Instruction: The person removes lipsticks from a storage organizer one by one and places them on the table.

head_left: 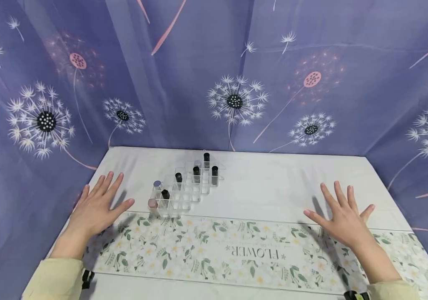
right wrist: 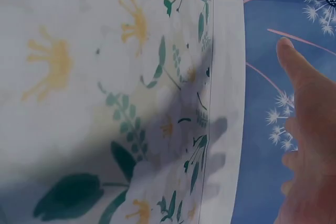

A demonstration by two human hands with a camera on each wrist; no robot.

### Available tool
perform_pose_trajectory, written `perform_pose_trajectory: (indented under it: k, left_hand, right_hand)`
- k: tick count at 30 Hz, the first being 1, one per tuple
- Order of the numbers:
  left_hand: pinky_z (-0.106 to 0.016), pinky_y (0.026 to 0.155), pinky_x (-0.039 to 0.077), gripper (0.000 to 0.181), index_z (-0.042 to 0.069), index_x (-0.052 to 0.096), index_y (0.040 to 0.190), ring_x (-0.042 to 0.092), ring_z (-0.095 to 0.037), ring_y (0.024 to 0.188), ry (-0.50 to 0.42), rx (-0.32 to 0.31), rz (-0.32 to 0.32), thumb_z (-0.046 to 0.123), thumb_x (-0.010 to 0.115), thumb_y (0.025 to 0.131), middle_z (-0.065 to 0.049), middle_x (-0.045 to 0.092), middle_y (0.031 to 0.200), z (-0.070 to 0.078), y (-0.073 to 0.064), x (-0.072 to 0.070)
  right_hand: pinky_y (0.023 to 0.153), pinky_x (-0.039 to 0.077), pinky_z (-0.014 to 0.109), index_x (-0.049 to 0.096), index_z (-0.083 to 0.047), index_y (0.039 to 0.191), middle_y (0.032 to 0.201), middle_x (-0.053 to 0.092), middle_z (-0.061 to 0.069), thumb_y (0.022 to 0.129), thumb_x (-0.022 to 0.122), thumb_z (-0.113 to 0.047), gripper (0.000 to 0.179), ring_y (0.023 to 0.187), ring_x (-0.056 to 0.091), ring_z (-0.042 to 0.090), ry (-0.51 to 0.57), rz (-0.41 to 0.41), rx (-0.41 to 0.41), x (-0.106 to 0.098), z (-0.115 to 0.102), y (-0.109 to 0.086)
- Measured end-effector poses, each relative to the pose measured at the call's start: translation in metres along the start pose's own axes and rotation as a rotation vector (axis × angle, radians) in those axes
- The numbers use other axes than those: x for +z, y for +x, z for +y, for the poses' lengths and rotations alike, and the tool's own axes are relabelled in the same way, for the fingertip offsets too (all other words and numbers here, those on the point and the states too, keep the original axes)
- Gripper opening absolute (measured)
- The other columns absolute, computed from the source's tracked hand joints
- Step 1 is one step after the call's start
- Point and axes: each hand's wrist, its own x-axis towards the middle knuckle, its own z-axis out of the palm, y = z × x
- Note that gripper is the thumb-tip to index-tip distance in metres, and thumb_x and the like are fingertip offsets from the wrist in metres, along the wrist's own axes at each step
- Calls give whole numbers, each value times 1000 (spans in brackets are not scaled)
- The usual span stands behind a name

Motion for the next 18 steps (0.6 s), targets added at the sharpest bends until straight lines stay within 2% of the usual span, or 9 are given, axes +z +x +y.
perform_pose_trajectory:
  k: [11, 18]
  left_hand:
    - [-63, 131, -6, 97, 25, 2, 174, 7, -48, 163, -159, 17, 12, 64, 57, 104, -14, -1, 180, 4, -5, -5]
    - [-66, 131, 8, 104, 30, 1, 174, 12, -48, 162, -239, 27, 35, 62, 67, 100, -8, 2, 180, 10, -8, -7]
  right_hand:
    - [96, -29, 91, 10, -21, 174, 176, -6, 24, 97, 67, -65, 105, 157, -21, 52, -2, 33, -58, 0, -7, 8]
    - [98, -26, 92, 12, -23, 174, 177, -1, 23, 96, 70, -64, 105, 158, -15, 54, -15, 54, -110, -4, -15, 17]
